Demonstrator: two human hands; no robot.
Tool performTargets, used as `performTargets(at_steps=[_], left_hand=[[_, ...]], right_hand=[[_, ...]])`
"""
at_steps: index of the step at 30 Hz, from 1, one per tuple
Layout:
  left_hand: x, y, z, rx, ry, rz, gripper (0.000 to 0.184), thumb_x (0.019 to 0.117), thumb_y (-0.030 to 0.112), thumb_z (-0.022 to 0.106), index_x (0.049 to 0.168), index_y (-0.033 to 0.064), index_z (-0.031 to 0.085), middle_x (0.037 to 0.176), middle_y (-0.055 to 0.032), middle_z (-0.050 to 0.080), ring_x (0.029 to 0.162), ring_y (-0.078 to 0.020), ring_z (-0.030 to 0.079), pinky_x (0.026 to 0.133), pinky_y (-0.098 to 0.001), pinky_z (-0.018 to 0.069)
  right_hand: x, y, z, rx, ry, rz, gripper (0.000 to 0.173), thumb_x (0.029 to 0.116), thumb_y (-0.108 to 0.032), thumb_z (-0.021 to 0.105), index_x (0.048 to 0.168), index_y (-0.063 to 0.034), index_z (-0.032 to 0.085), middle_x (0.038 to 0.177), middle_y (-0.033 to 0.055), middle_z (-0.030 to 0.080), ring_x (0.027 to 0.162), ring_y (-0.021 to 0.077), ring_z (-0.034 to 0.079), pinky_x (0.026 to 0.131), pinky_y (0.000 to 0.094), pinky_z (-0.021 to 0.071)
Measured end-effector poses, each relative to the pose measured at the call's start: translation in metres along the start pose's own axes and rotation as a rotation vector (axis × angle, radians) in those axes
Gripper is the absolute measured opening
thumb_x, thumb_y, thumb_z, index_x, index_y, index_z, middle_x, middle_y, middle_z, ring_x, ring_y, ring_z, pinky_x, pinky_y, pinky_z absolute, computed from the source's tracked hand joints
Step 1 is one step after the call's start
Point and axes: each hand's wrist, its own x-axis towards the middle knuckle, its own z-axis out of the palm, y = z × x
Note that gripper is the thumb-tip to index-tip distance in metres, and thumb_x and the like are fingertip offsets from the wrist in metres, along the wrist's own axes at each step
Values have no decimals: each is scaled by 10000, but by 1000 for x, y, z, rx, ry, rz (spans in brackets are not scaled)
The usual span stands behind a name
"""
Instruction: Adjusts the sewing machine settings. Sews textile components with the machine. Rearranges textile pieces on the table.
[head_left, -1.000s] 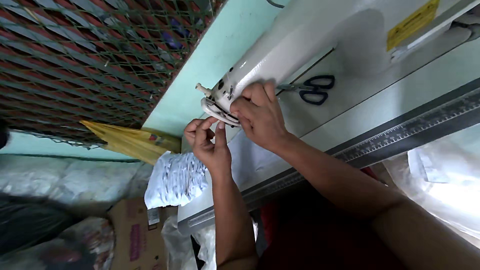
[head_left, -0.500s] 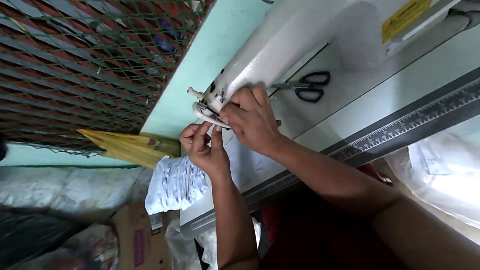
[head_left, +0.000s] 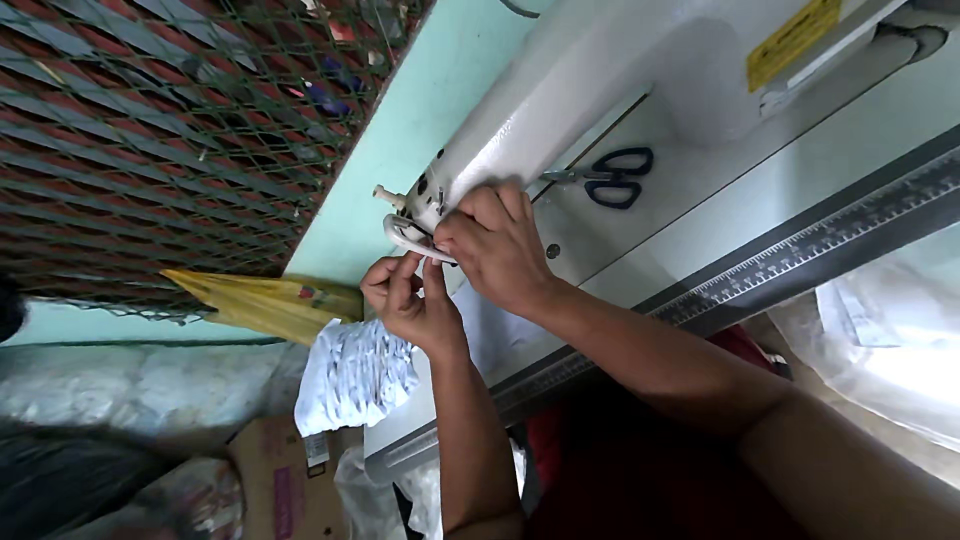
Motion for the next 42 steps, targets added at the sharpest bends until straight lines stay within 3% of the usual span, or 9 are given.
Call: performTargets(at_steps=[5, 18, 23, 27, 31, 33, 35, 37, 42], left_hand=[[-2, -1, 6, 31, 59, 56, 69, 895, 66, 763, 945, 23, 744, 1067, -27, 559, 848, -22, 582, 694, -144, 527], [0, -4, 8, -104, -37, 5, 91, 991, 101, 641, 1074, 84, 674, 1155, 11, 521, 994, -36, 581, 844, -192, 549], [1, -2, 2, -149, -44, -72, 81, 1029, 131, 574, 1045, 154, 649, 1179, 33, 528, 1109, -71, 544, 915, -222, 511], [10, 4, -8, -469, -28, -258, 114, 1049, 154, 523, 1025, 240, 594, 1046, 108, 579, 978, -40, 575, 858, -239, 509], [18, 14, -19, -870, 3, -413, 122, 1068, 162, 493, 1035, 233, 586, 1007, 59, 680, 1067, -138, 676, 1008, -372, 544], [17, 16, -21, -1020, 14, -436, 152, 1069, 132, 462, 1017, 221, 575, 889, 54, 663, 957, -142, 690, 1043, -420, 529], [17, 14, -23, -1071, 29, -439, 175, 1072, 120, 436, 1002, 207, 570, 810, 67, 619, 795, -84, 652, 879, -303, 574], [16, 9, -27, -1053, 42, -434, 182, 1073, 119, 428, 1007, 205, 573, 813, 68, 603, 726, -58, 610, 711, -218, 545], [8, -4, -49, -880, 24, -384, 162, 1068, 139, 467, 1032, 253, 575, 830, 104, 598, 689, -18, 567, 629, -177, 498]], right_hand=[[-1, 0, 2, 6, 0, 0, 151, 974, -212, 639, 895, -152, 752, 933, 79, 635, 954, 292, 585, 816, 428, 441], [0, 3, 0, 10, -19, -16, 149, 975, -240, 653, 926, -178, 778, 931, 64, 640, 946, 270, 574, 830, 417, 426], [0, 3, 1, -2, -24, -22, 153, 976, -244, 649, 935, -180, 782, 943, 67, 651, 962, 280, 581, 841, 422, 435], [-1, 6, -1, 7, -43, -41, 155, 978, -232, 638, 928, -168, 770, 946, 76, 650, 983, 295, 585, 866, 430, 454], [-3, 12, -4, 3, -71, -98, 164, 977, -205, 615, 918, -141, 754, 949, 99, 649, 991, 318, 589, 877, 440, 466], [-5, 15, -6, -10, -88, -120, 175, 976, -198, 595, 916, -134, 747, 955, 105, 649, 1008, 326, 591, 886, 442, 471], [-4, 17, -7, -24, -97, -132, 177, 965, -193, 585, 908, -132, 742, 953, 105, 647, 1010, 324, 587, 887, 436, 471], [-4, 17, -8, -7, -108, -132, 164, 949, -189, 597, 901, -126, 741, 950, 109, 641, 1004, 327, 585, 890, 441, 471], [2, 18, -40, 80, -87, -48, 180, 971, -187, 605, 1018, -79, 741, 1031, 155, 669, 1061, 348, 594, 968, 500, 445]])
